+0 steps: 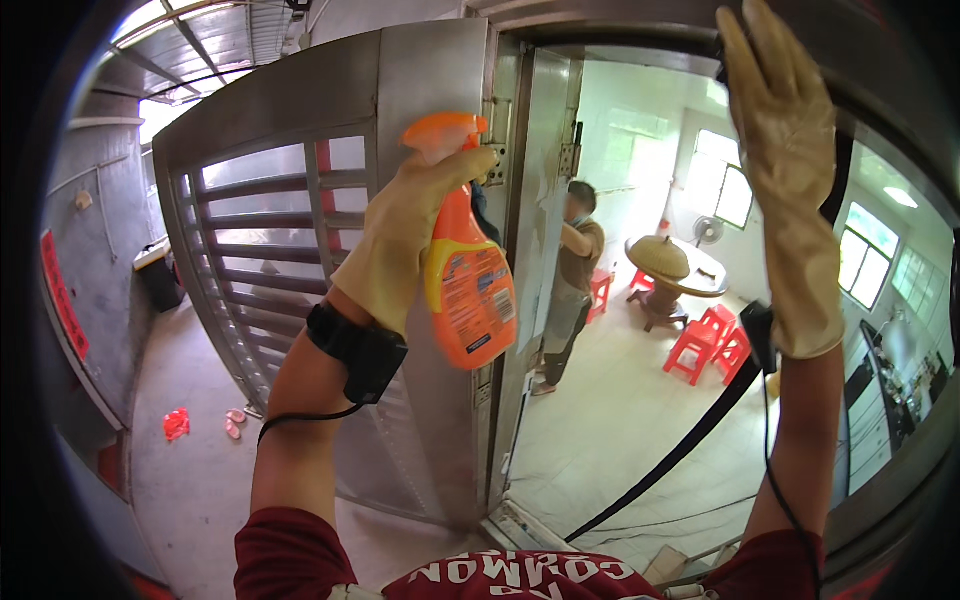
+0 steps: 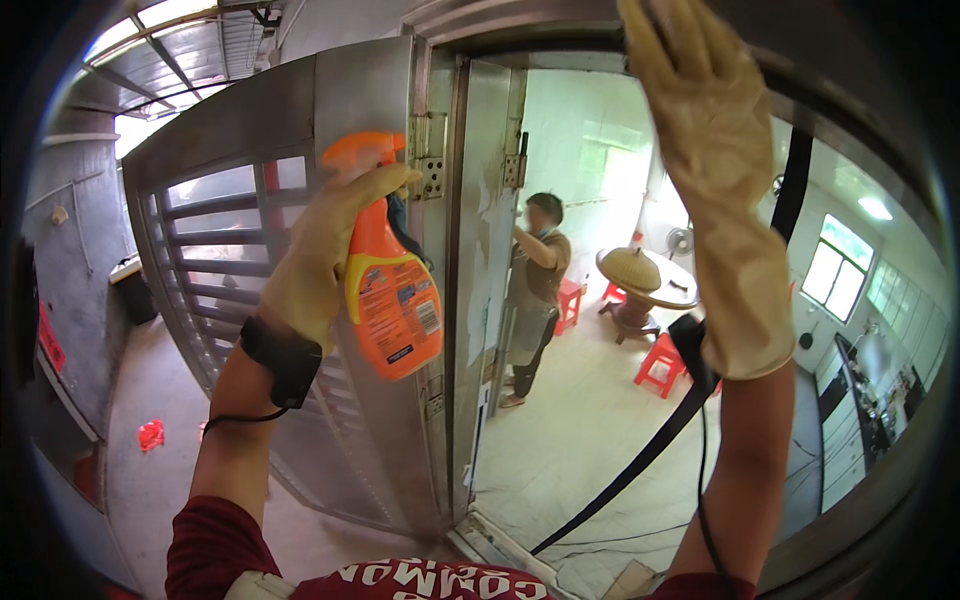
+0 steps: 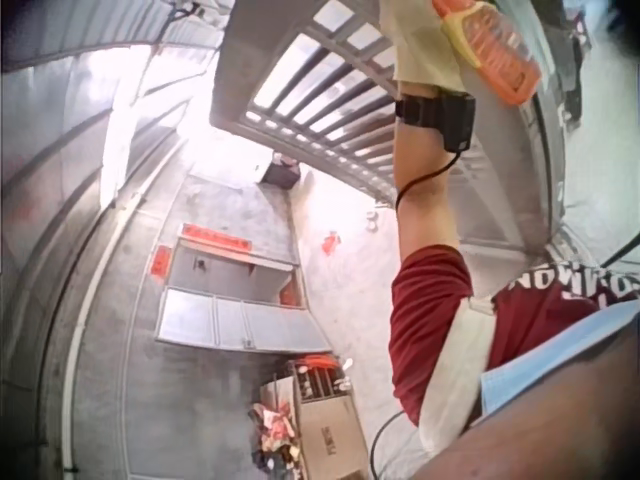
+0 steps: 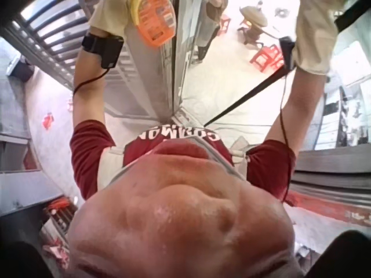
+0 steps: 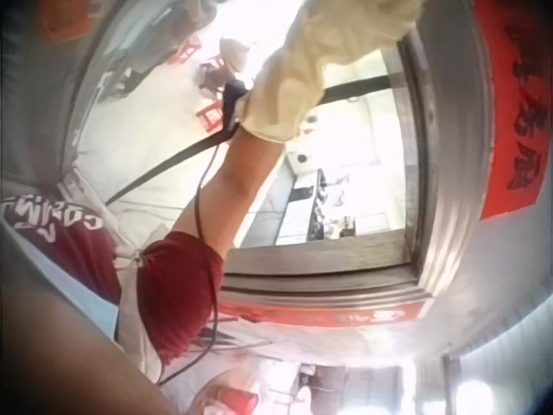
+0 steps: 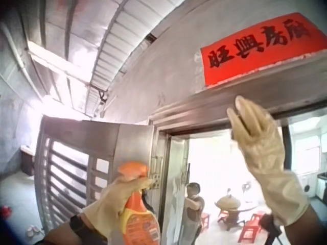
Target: Cleaning a sliding metal door and frame with a cloth, spray, and abrasive pad.
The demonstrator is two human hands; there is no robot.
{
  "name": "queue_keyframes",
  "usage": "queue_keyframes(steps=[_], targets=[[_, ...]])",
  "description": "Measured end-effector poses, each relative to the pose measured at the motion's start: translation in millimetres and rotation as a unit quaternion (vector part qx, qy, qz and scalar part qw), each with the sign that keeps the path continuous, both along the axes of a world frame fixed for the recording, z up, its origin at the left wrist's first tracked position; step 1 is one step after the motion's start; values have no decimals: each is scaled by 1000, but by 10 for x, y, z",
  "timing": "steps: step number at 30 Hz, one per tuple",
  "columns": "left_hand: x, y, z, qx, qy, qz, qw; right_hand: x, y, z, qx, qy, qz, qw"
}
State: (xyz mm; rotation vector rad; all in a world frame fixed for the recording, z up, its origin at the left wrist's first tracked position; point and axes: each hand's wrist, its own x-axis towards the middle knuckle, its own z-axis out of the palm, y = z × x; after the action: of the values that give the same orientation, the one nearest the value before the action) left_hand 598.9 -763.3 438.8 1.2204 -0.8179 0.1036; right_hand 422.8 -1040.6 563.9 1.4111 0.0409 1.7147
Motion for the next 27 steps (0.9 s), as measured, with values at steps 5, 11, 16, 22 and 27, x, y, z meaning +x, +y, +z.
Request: queue_keyframes(steps=[5, 11, 16, 22, 27], targets=[[-8, -225, 116, 141, -428, 238, 860, 636, -355, -1053, 131, 112, 114, 979], [-211, -881, 474, 125, -87, 179, 972, 890, -508, -1921, 261, 226, 313, 885], [-94, -1087, 451, 142, -48, 218, 964, 960, -614, -2354, 325, 239, 459, 792], [-100, -1178, 423, 229, -75, 267, 933, 1171, -476, -3118, 530, 475, 452, 538], [-216, -1396, 276, 196, -58, 332, 921, 1249, 115, -2969, 612, 546, 539, 192]])
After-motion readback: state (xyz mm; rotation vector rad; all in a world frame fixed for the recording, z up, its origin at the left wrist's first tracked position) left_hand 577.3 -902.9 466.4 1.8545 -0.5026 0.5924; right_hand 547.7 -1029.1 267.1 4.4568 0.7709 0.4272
